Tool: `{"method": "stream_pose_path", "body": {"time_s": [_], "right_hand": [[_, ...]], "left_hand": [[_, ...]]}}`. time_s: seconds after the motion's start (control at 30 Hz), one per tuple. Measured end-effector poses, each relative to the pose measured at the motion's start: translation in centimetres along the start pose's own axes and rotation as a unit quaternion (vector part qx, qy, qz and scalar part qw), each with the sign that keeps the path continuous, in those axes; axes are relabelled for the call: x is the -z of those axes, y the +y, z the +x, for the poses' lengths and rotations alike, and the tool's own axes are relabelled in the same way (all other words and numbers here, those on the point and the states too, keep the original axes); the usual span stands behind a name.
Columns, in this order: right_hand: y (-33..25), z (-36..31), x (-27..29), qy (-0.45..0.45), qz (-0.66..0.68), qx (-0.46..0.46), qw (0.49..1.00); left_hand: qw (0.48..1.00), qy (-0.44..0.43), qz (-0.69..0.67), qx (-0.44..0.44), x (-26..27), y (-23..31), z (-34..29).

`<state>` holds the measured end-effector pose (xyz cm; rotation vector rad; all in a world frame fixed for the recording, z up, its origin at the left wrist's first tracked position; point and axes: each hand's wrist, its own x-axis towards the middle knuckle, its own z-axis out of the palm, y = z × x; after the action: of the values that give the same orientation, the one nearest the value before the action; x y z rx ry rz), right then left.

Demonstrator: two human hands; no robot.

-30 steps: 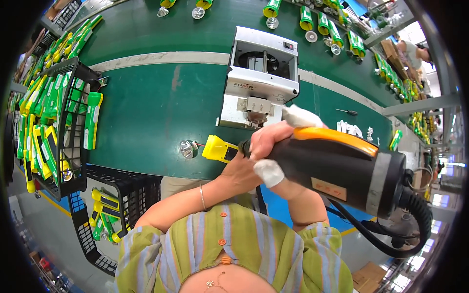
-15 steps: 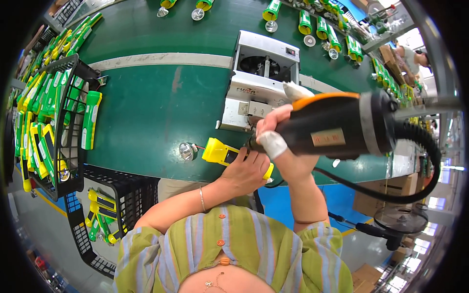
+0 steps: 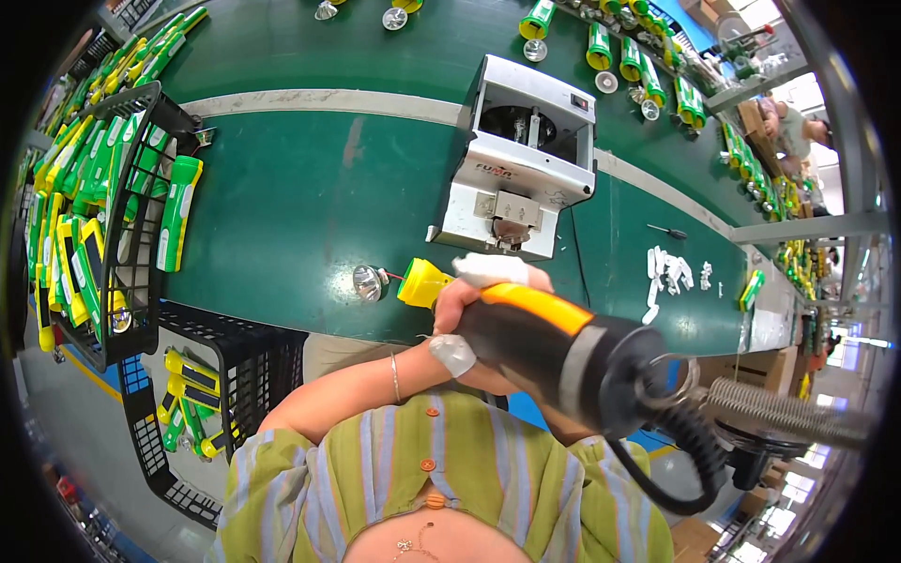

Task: Assembling solar flashlights on a factory production line using an electric screwdriver and a specialized fixture.

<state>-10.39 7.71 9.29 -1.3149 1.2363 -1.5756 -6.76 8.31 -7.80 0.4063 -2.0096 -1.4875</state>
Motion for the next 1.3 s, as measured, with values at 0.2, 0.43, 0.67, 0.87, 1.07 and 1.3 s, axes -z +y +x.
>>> {"method": "stream_pose_path", "body": {"time_s": [0.2,0.43,0.67,0.87,1.07,1.3], "right_hand": [[0.8,1.2,0.2,-0.099,0.04,0.104,0.989],[1.3,1.3,0.0,-0.099,0.058,0.097,0.989],[2.4,-0.4,0.9,-0.112,0.037,0.059,0.991],[-2.3,0.9,2.8,0.134,0.021,0.078,0.988],[-1.9,3.2,5.8,0.17,-0.004,0.136,0.976],[-2.1,3.7,4.9,0.176,-0.038,0.023,0.983]], "left_hand": [[0.979,-0.089,-0.182,-0.016,3.2,4.1,1.9],[0.905,-0.181,-0.384,-0.03,7.1,8.4,3.4],[0.992,0.013,-0.062,-0.106,6.2,7.8,2.6],[0.85,-0.14,0.494,-0.116,5.8,6.3,1.6],[0.841,-0.083,0.528,-0.077,9.9,6.0,2.2],[0.846,-0.088,0.524,-0.045,10.1,6.2,2.4]]}}
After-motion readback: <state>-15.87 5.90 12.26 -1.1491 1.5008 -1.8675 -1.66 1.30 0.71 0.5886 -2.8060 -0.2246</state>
